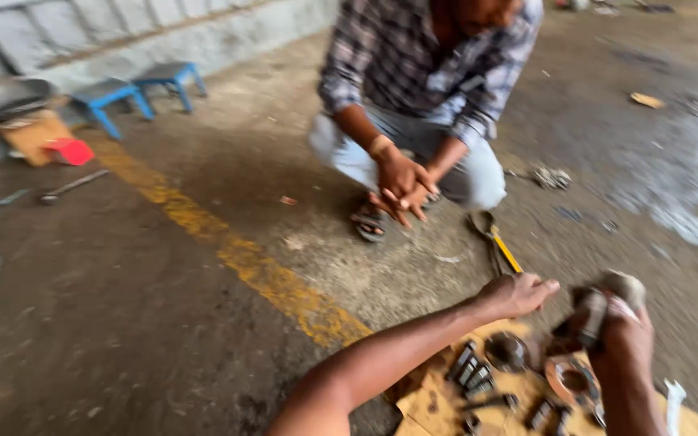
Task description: Inspecting and cleaning automotive mechanical components such as a hub assembly, bearings, and bolts using a rag and grease on the floor of a service bay.
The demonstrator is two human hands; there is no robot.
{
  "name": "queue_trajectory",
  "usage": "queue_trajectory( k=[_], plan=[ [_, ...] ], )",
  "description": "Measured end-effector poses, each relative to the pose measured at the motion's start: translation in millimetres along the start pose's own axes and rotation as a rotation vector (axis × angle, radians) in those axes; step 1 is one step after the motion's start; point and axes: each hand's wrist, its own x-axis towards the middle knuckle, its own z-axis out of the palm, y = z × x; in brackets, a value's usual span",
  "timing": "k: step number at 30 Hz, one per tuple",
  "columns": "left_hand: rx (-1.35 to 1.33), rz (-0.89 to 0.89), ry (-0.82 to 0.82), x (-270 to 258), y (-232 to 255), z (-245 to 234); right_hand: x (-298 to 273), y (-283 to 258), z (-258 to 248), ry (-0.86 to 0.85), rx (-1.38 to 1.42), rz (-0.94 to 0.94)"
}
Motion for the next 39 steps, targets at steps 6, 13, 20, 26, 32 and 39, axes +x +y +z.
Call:
queue_trajectory(
  k=[6,13,20,26,32,39],
  plan=[
    [-0.285,-0.066,-0.127,-12,52,-24,28,35,-21,0.209,0.329,0.066],
    [-0.067,-0.007,-0.113,-32,59,29,-15,0,8,0.253,-0.151,-0.342],
    [-0.551,-0.243,-0.245,-75,62,19,-47,-25,-4,0.213,-0.788,-0.333],
    [-0.674,-0.122,-0.202,-84,52,15,-33,-29,-24,0.243,0.01,-0.192],
    [-0.459,0.138,-0.198,-71,15,27,-48,-32,37,0.159,-0.036,0.257],
    [-0.767,-0.156,-0.426,-87,25,-11,-49,-38,22,-0.114,-0.734,-0.259]
  ],
)
